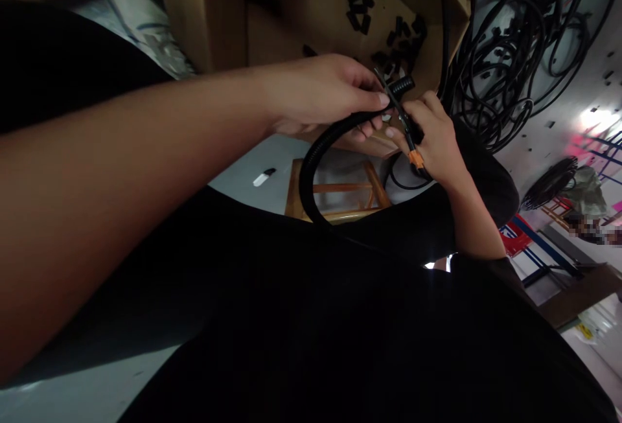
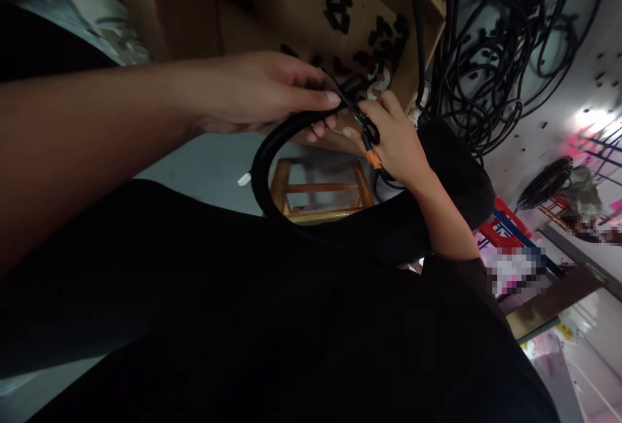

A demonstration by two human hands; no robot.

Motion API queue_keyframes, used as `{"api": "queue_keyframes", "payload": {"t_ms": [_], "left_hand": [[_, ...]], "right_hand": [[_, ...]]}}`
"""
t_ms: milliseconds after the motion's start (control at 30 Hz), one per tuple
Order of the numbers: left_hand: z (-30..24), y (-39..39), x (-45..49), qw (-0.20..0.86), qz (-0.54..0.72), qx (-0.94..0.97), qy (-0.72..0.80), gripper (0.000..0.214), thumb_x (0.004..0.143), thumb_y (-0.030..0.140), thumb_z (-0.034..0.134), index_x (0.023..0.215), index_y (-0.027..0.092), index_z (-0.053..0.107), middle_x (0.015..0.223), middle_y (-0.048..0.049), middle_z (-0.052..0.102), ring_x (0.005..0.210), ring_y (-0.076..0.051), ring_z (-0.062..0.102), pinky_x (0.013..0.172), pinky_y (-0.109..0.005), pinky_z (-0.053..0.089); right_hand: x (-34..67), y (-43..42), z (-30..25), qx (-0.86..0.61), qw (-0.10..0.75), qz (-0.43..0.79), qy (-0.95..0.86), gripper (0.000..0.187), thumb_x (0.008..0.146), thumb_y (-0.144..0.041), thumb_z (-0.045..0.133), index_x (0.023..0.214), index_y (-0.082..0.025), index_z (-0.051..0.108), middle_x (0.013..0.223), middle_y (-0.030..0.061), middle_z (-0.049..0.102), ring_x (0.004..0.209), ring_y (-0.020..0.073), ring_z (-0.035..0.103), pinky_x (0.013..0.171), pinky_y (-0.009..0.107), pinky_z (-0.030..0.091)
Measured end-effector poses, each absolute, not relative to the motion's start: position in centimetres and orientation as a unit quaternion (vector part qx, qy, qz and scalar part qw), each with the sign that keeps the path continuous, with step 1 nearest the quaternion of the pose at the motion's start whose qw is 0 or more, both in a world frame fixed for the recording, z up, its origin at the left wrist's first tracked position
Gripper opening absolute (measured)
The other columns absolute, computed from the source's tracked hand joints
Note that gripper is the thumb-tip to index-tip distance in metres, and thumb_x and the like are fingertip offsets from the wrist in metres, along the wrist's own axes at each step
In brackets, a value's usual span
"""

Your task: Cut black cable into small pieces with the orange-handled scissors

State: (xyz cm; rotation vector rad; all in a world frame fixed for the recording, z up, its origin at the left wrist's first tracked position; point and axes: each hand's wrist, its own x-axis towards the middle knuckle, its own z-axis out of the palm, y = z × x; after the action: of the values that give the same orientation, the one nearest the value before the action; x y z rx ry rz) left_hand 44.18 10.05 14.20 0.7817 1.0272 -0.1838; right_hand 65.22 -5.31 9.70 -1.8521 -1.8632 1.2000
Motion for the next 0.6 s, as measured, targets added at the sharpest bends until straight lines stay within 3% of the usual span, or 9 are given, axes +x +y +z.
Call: {"api": "queue_keyframes", "payload": {"t_ms": [100, 200, 300, 433, 533, 600], "left_hand": [[13.3, 9.7, 43.9, 0.763, -0.081, 0.411, 0.493, 0.028, 0.123, -0.003, 0.060, 0.110, 0.006, 0.082, 0.082, 0.0012, 0.076, 0.071, -0.009, 0.079, 0.089, -0.033, 0.073], [13.1, 9.9, 43.9, 0.756, -0.067, 0.422, 0.496, 0.025, 0.122, -0.001, 0.059, 0.120, 0.004, 0.083, 0.086, 0.0015, 0.077, 0.084, -0.016, 0.088, 0.097, -0.042, 0.075], [13.8, 10.4, 43.9, 0.749, -0.086, 0.417, 0.508, 0.029, 0.129, 0.008, 0.056, 0.117, 0.005, 0.082, 0.088, 0.0002, 0.077, 0.085, -0.014, 0.087, 0.090, -0.031, 0.070], [15.3, 10.9, 44.1, 0.754, -0.087, 0.403, 0.512, 0.042, 0.133, 0.009, 0.051, 0.103, 0.007, 0.080, 0.084, 0.0009, 0.073, 0.062, -0.001, 0.066, 0.072, -0.015, 0.053], [15.8, 10.8, 44.3, 0.762, -0.074, 0.396, 0.507, 0.051, 0.132, 0.006, 0.048, 0.087, 0.008, 0.072, 0.078, 0.0024, 0.071, 0.053, 0.001, 0.057, 0.063, -0.012, 0.045], [15.8, 10.7, 44.4, 0.766, -0.071, 0.402, 0.496, 0.054, 0.133, 0.008, 0.049, 0.083, 0.009, 0.070, 0.072, 0.0026, 0.069, 0.051, 0.000, 0.057, 0.061, -0.012, 0.044]], "right_hand": [[65.6, -5.0, 9.6, -0.624, 0.129, 0.428, -0.641, 0.068, 0.120, -0.086, 0.068, 0.146, -0.024, 0.074, 0.141, 0.0138, 0.064, 0.132, 0.0323, 0.068, 0.124, 0.059, 0.065], [65.6, -4.4, 10.2, -0.631, 0.116, 0.440, -0.628, 0.069, 0.119, -0.086, 0.069, 0.149, -0.024, 0.075, 0.148, 0.0145, 0.064, 0.136, 0.0338, 0.068, 0.128, 0.061, 0.064], [65.3, -3.6, 11.8, -0.645, 0.082, 0.456, -0.608, 0.062, 0.119, -0.081, 0.071, 0.153, -0.030, 0.078, 0.147, 0.0156, 0.068, 0.132, 0.0348, 0.069, 0.125, 0.060, 0.066], [64.9, -2.8, 13.8, -0.645, 0.052, 0.473, -0.598, 0.059, 0.120, -0.084, 0.064, 0.151, -0.036, 0.079, 0.142, 0.0167, 0.072, 0.130, 0.0376, 0.069, 0.122, 0.059, 0.068], [64.9, -2.5, 14.3, -0.641, 0.066, 0.478, -0.596, 0.065, 0.122, -0.086, 0.052, 0.145, -0.032, 0.079, 0.148, 0.0177, 0.071, 0.128, 0.0364, 0.071, 0.123, 0.057, 0.067], [64.9, -2.4, 14.3, -0.646, 0.047, 0.476, -0.595, 0.063, 0.122, -0.084, 0.055, 0.150, -0.033, 0.079, 0.148, 0.0172, 0.072, 0.131, 0.0371, 0.069, 0.124, 0.057, 0.067]]}}
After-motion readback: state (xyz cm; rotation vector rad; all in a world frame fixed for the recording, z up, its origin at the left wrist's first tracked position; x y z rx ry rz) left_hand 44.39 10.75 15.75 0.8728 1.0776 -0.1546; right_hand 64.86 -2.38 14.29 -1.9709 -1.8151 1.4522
